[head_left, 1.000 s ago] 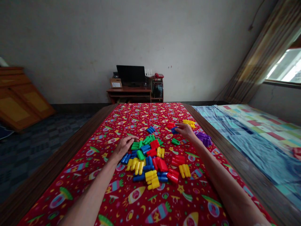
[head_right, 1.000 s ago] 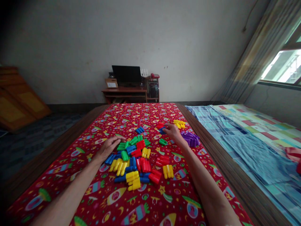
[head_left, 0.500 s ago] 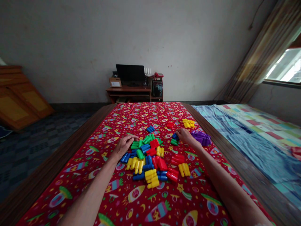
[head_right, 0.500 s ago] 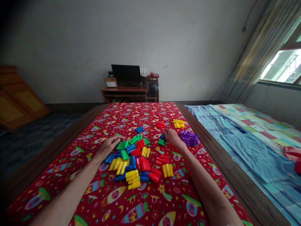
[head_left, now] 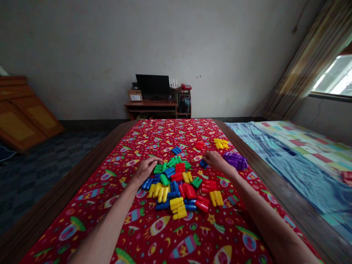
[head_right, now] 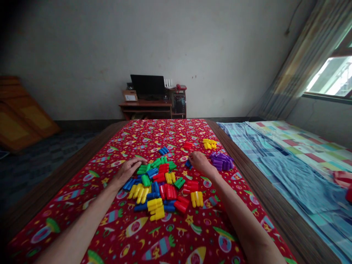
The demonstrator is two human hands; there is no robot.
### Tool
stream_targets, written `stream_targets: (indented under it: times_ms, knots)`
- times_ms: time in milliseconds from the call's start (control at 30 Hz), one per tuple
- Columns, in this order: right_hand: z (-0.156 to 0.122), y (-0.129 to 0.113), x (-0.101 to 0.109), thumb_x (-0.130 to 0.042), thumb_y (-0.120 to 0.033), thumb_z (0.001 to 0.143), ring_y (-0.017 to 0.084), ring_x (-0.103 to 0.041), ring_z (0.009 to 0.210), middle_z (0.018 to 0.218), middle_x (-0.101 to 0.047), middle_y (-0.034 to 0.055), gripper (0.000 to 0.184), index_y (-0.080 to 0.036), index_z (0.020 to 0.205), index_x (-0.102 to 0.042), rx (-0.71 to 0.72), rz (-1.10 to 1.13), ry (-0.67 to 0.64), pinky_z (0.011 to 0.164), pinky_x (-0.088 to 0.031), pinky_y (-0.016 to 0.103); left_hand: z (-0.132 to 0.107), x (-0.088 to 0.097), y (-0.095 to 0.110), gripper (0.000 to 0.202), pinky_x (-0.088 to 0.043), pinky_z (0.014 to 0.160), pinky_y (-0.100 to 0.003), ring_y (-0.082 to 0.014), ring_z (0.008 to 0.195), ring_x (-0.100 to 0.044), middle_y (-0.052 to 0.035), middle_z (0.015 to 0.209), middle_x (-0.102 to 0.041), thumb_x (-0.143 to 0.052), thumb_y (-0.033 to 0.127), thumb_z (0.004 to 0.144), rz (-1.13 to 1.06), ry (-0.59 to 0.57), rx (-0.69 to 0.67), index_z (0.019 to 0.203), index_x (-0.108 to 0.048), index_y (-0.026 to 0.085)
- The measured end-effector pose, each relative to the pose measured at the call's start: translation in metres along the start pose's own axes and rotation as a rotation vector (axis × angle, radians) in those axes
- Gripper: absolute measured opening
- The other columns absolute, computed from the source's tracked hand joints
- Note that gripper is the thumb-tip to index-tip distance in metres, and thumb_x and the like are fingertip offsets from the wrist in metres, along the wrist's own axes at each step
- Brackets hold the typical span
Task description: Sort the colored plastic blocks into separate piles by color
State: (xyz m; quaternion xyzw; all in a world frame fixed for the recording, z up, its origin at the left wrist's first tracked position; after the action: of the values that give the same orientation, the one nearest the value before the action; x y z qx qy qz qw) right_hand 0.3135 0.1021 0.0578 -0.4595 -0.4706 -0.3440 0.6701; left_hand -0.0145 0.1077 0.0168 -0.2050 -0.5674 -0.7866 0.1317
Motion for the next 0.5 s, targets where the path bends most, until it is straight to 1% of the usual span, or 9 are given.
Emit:
stream_targets:
  times_ms: [33, 100, 167, 200, 233, 300, 333, 433, 500]
  knots:
    - [-0.003, 0.004, 0.000, -0.051, -0.018, 0.088, 0.015, -0.061, 0.068, 0.076, -0.070, 0.0085, 0.024, -0.012, 0.087, -0.074, 0.000, -0.019, 0.021, 0.064, -0.041, 0.023, 0.000, 0.000, -0.001, 0.034, -0.053, 0.076, -0.032, -0.0240, 0.086, -0.069, -0.0058, 0.090, -0.076, -0.052, 0.042, 0.080, 0.000, 0.000, -0.004, 0.096, -0.072, 0.018]
    - [-0.005, 0.004, 0.001, -0.055, -0.019, 0.086, 0.019, -0.064, 0.081, 0.090, -0.073, 0.0110, 0.024, -0.014, 0.101, -0.073, 0.022, -0.023, 0.126, 0.073, -0.045, 0.026, 0.001, 0.000, -0.003, 0.034, -0.053, 0.075, -0.032, -0.0239, 0.086, -0.069, -0.0054, 0.091, -0.075, -0.052, 0.042, 0.081, 0.002, 0.000, -0.013, 0.097, -0.072, 0.019]
    - [0.001, -0.006, 0.002, -0.056, -0.018, 0.085, 0.021, -0.064, 0.091, 0.100, -0.072, 0.0118, 0.029, -0.017, 0.110, -0.070, 0.068, 0.004, 0.229, 0.079, -0.046, 0.028, 0.001, 0.000, -0.004, 0.034, -0.053, 0.076, -0.033, -0.0241, 0.087, -0.069, -0.0056, 0.091, -0.075, -0.052, 0.042, 0.081, 0.007, -0.005, -0.016, 0.096, -0.072, 0.019]
    - [0.008, -0.014, 0.002, -0.055, -0.017, 0.086, 0.021, -0.064, 0.092, 0.100, -0.073, 0.0115, 0.029, -0.017, 0.111, -0.070, 0.097, 0.022, 0.243, 0.080, -0.046, 0.028, 0.001, 0.001, -0.003, 0.034, -0.053, 0.078, -0.033, -0.0243, 0.087, -0.069, -0.0058, 0.091, -0.075, -0.052, 0.043, 0.081, 0.011, -0.005, -0.017, 0.095, -0.072, 0.019]
    - [0.019, -0.024, 0.001, -0.053, -0.016, 0.087, 0.021, -0.065, 0.089, 0.098, -0.073, 0.0110, 0.029, -0.017, 0.110, -0.070, 0.125, 0.043, 0.229, 0.079, -0.046, 0.028, 0.001, 0.001, -0.002, 0.034, -0.053, 0.079, -0.034, -0.0245, 0.087, -0.069, -0.0060, 0.092, -0.075, -0.052, 0.043, 0.081, 0.016, -0.006, -0.019, 0.094, -0.073, 0.020]
    - [0.044, -0.044, -0.006, -0.051, -0.016, 0.088, 0.019, -0.066, 0.084, 0.092, -0.074, 0.0100, 0.028, -0.016, 0.109, -0.071, 0.177, 0.078, 0.146, 0.076, -0.046, 0.026, 0.001, 0.001, 0.000, 0.033, -0.053, 0.081, -0.035, -0.0247, 0.088, -0.069, -0.0061, 0.094, -0.075, -0.052, 0.043, 0.080, 0.029, -0.008, -0.023, 0.092, -0.073, 0.020]
    - [0.058, -0.055, -0.011, -0.052, -0.017, 0.089, 0.018, -0.066, 0.084, 0.093, -0.074, 0.0100, 0.028, -0.016, 0.110, -0.070, 0.201, 0.088, 0.102, 0.076, -0.046, 0.025, 0.001, 0.002, 0.002, 0.033, -0.053, 0.082, -0.035, -0.0248, 0.089, -0.068, -0.0061, 0.095, -0.075, -0.052, 0.042, 0.080, 0.038, -0.007, -0.025, 0.092, -0.073, 0.020]
    - [0.089, -0.080, -0.028, -0.060, -0.018, 0.086, 0.019, -0.065, 0.094, 0.105, -0.072, 0.0111, 0.030, -0.015, 0.115, -0.067, 0.258, 0.072, 0.003, 0.081, -0.045, 0.025, -0.001, 0.003, 0.007, 0.033, -0.052, 0.084, -0.036, -0.0251, 0.091, -0.068, -0.0065, 0.097, -0.075, -0.051, 0.041, 0.080, 0.079, 0.004, -0.028, 0.091, -0.074, 0.020]
    - [0.097, -0.089, -0.038, -0.064, -0.016, 0.083, 0.018, -0.063, 0.097, 0.107, -0.071, 0.0110, 0.032, -0.015, 0.114, -0.067, 0.279, 0.052, -0.033, 0.084, -0.044, 0.024, -0.002, 0.003, 0.009, 0.034, -0.052, 0.084, -0.036, -0.0254, 0.091, -0.068, -0.0068, 0.098, -0.075, -0.050, 0.041, 0.080, 0.097, 0.014, -0.033, 0.091, -0.074, 0.020]
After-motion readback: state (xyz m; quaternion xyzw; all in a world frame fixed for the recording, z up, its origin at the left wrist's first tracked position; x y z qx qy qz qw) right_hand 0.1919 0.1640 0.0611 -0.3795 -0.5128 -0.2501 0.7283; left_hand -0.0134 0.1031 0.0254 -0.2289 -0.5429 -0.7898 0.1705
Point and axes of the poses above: each hand's wrist, its own z-axis towards the middle knuckle, its own x-axis out of the back of the hand, y = z × x, the point moved 3 cm from there along z, towards the middle knuckle
